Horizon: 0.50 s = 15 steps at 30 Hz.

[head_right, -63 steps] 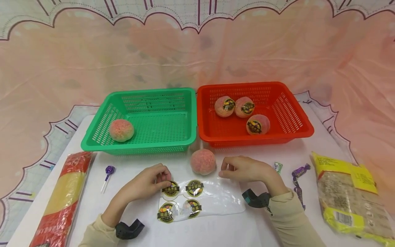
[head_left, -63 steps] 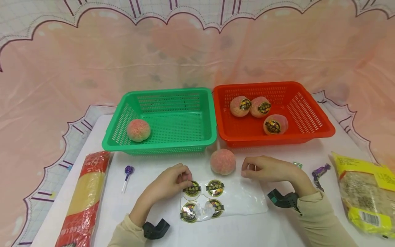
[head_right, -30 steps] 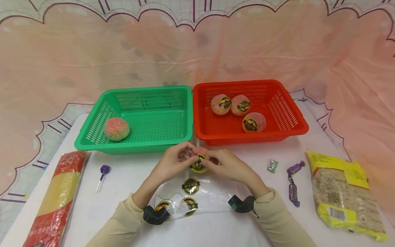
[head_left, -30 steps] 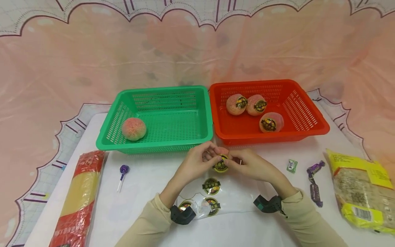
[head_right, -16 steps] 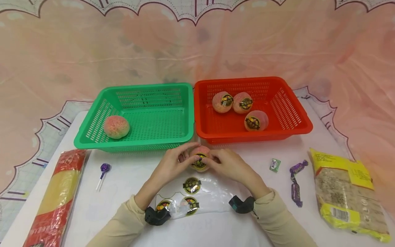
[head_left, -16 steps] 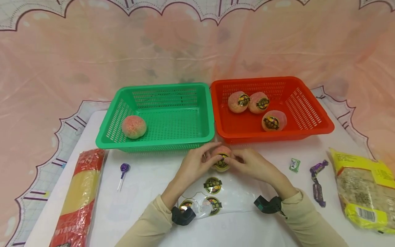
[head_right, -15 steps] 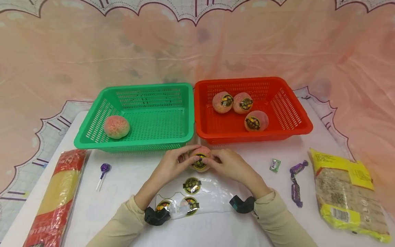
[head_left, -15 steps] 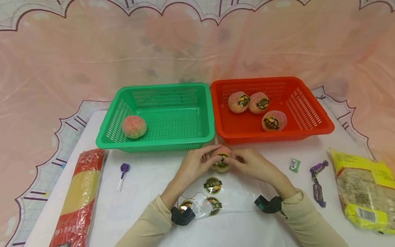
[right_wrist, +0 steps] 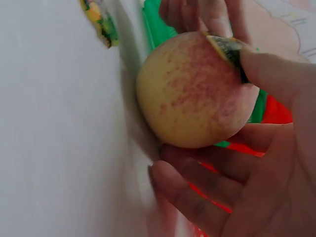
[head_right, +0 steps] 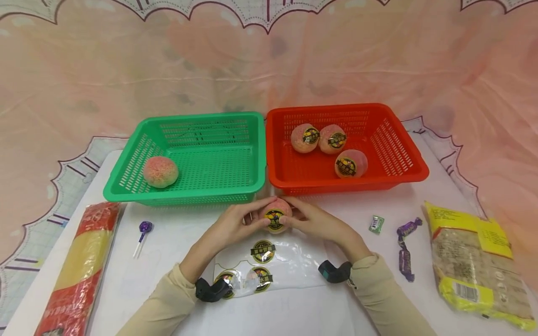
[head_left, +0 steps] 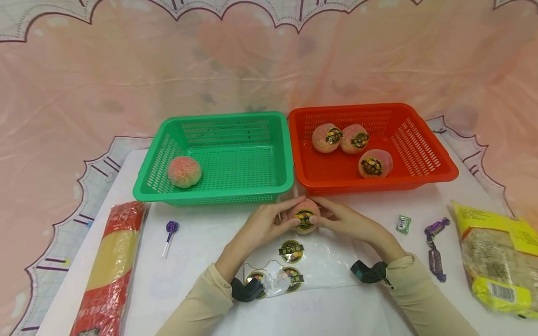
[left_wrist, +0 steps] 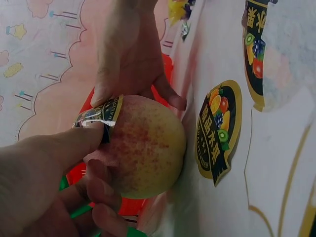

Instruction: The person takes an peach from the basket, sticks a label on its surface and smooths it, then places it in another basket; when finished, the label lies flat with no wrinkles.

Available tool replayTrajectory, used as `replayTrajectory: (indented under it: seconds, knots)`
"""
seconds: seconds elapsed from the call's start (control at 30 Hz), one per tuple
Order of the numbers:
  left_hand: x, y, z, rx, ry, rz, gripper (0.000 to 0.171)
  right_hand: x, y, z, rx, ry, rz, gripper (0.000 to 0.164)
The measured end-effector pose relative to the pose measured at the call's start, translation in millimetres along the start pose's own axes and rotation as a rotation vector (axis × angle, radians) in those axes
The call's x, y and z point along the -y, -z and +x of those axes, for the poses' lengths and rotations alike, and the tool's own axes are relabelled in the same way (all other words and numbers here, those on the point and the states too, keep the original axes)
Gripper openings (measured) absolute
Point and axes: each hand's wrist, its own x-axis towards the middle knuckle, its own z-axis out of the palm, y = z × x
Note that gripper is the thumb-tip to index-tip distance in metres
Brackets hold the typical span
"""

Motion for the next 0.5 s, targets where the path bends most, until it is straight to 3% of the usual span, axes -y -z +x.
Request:
replayTrajectory:
  seconds: [0.27,0.5]
  knots:
    - [3.1,1.6,1.7,0.017,-0.023,-0.030,0.053,0.4,-3.0,2.1,-0.028,0.000,-0.045,0.057]
    - [2.5,1.2,1.5,0.047,0.013,-0.069,0.055,5.8,-16.6,6.5,-0.225,-0.051,-0.085,0.044]
